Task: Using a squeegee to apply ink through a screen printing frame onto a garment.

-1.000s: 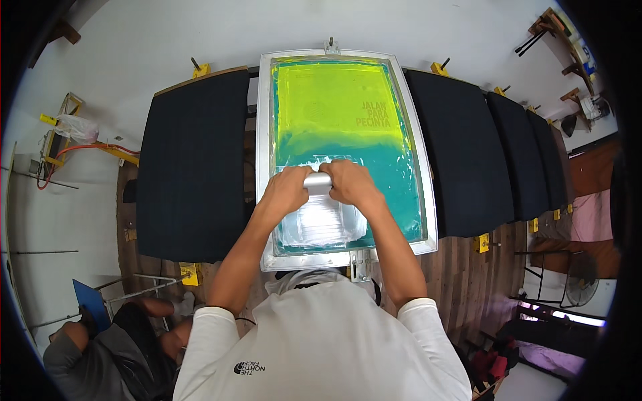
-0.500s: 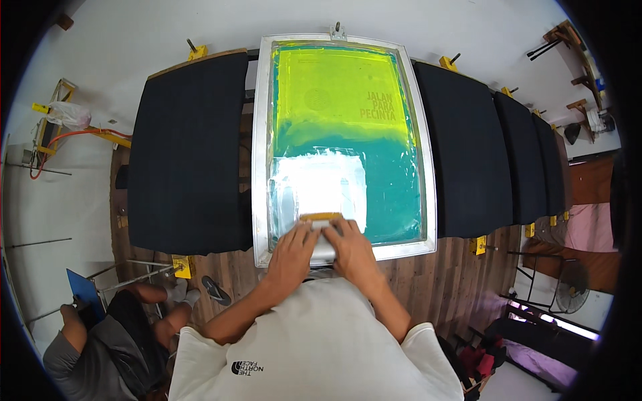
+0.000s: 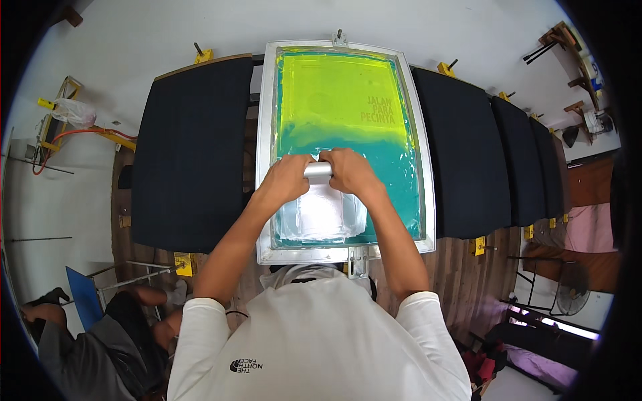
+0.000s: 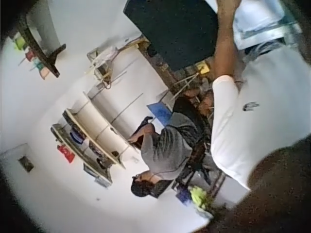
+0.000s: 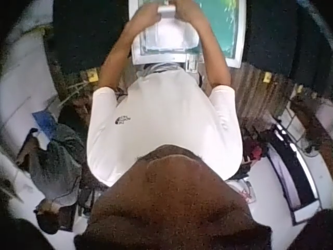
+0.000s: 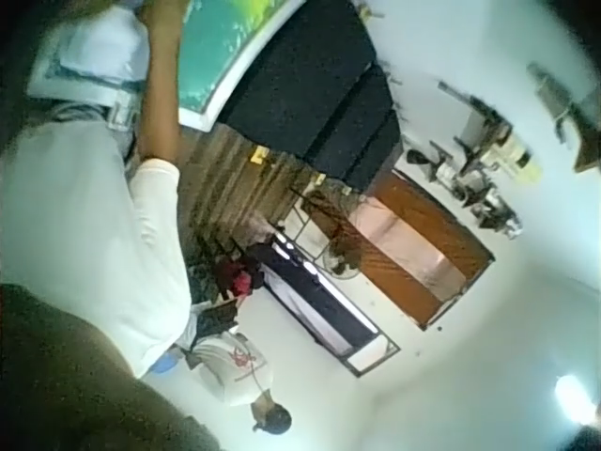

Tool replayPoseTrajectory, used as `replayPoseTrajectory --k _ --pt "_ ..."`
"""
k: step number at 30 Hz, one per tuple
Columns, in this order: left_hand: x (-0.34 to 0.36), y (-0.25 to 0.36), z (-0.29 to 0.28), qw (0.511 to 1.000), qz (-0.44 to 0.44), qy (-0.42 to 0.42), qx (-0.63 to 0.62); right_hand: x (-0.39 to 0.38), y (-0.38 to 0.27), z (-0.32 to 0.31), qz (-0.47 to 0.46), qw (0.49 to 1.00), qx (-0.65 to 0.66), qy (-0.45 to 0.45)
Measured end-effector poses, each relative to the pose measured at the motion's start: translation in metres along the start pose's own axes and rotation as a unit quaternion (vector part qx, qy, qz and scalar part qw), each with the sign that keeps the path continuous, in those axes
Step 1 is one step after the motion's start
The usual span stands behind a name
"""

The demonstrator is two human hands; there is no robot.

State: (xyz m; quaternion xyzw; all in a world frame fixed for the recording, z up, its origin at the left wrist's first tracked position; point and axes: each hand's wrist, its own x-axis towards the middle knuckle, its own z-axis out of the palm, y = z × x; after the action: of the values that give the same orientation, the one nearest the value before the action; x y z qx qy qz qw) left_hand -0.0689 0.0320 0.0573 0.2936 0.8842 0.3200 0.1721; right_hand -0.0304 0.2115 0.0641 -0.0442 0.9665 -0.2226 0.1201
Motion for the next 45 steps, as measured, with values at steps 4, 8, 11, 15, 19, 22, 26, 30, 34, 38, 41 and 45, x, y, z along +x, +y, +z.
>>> replayPoseTrajectory --k 4,8,11,15,19,22,26,30,34,38,41,45 --pt "-0.005 -0.006 0.01 0.999 0.037 -0.023 0.025 -0.005 0.011 0.023 -0.01 1.0 0.018 0.023" --pt "-0.03 0.001 0.031 0.996 0.057 0.05 0.036 -0.035 0.003 0.032 -0.008 0.997 0.038 0.067" --pt "-0.061 0.008 0.051 0.997 0.042 0.044 0.045 -0.067 -0.009 0.039 -0.001 0.996 0.06 0.067" --pt "-0.122 0.016 0.07 0.996 0.039 0.043 0.063 -0.118 -0.029 0.062 -0.001 0.997 0.041 0.065" --pt "-0.128 0.028 0.055 0.999 0.009 -0.04 0.021 -0.129 -0.037 0.039 -0.012 0.998 0.065 0.008" --pt "-0.099 0.026 0.032 0.999 0.006 -0.034 -0.004 -0.102 -0.035 0.021 0.003 0.998 0.052 -0.03" --pt "-0.038 0.005 0.024 0.999 0.022 0.04 0.006 -0.043 -0.011 0.008 -0.002 1.0 0.001 0.002" --pt "-0.012 0.003 0.024 1.0 -0.005 0.019 -0.002 -0.026 0.008 0.008 -0.015 1.0 0.014 0.018" --pt "-0.059 0.006 0.054 0.997 0.024 0.066 0.039 -0.062 -0.004 0.035 -0.033 0.996 0.045 0.066" --pt "-0.115 0.022 0.065 0.996 0.036 0.029 0.078 -0.116 -0.028 0.048 0.0 0.996 0.073 0.044" --pt "-0.131 0.031 0.053 0.999 0.009 -0.034 0.025 -0.13 -0.038 0.04 0.012 0.995 0.094 -0.003" --pt "-0.096 0.019 0.036 0.999 0.025 -0.004 -0.036 -0.099 -0.028 0.022 -0.018 0.998 0.058 -0.009"
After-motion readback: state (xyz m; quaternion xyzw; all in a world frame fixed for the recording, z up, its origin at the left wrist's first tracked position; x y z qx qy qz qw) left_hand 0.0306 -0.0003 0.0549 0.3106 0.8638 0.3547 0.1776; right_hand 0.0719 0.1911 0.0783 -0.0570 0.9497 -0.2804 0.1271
